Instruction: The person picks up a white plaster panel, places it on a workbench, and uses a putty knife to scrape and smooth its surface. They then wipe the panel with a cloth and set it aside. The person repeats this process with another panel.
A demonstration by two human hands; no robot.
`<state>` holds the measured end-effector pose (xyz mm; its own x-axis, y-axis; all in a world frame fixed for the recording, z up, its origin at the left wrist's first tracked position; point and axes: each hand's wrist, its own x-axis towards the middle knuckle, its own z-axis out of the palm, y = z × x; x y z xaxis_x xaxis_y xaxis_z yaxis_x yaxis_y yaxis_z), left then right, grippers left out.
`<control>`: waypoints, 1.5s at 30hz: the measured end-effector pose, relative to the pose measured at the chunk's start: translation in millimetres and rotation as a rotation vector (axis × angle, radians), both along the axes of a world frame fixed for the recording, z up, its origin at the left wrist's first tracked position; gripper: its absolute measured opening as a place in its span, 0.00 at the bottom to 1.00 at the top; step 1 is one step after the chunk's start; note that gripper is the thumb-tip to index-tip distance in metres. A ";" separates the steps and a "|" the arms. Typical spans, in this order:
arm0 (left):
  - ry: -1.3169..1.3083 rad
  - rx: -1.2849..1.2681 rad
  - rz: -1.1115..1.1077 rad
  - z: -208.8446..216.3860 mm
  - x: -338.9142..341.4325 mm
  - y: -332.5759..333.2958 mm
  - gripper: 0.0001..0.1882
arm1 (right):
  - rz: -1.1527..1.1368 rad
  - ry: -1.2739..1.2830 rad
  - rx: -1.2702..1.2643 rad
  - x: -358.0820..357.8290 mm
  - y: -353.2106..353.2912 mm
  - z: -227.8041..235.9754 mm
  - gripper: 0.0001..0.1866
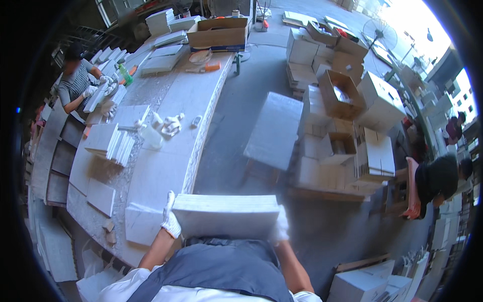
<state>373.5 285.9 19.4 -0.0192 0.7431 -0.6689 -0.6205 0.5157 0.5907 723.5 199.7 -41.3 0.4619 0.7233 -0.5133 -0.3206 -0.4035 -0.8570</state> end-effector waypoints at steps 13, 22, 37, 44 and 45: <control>0.160 -0.081 0.227 -22.0 52.2 141.2 0.40 | 0.456 -0.194 0.361 79.1 219.6 -59.4 0.19; 0.162 -0.130 0.184 -2.9 79.9 216.3 0.45 | 0.498 0.147 0.228 101.4 316.5 -85.2 0.20; 0.435 -0.268 -0.232 -25.0 66.5 442.3 0.49 | 0.140 0.536 -0.145 55.9 467.6 -25.4 0.16; 0.570 -0.169 -0.290 -18.4 22.8 528.9 0.49 | 0.271 0.430 -0.258 15.1 544.0 -28.4 0.15; 0.573 -0.144 -0.303 -19.0 13.3 543.9 0.49 | 0.301 0.374 -0.304 8.6 556.4 -33.7 0.14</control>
<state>386.8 829.8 0.3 -0.2055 0.6754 -0.7082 -0.0442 0.7165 0.6962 732.2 756.1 -75.0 0.0055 0.5891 -0.8080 -0.4127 -0.7347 -0.5385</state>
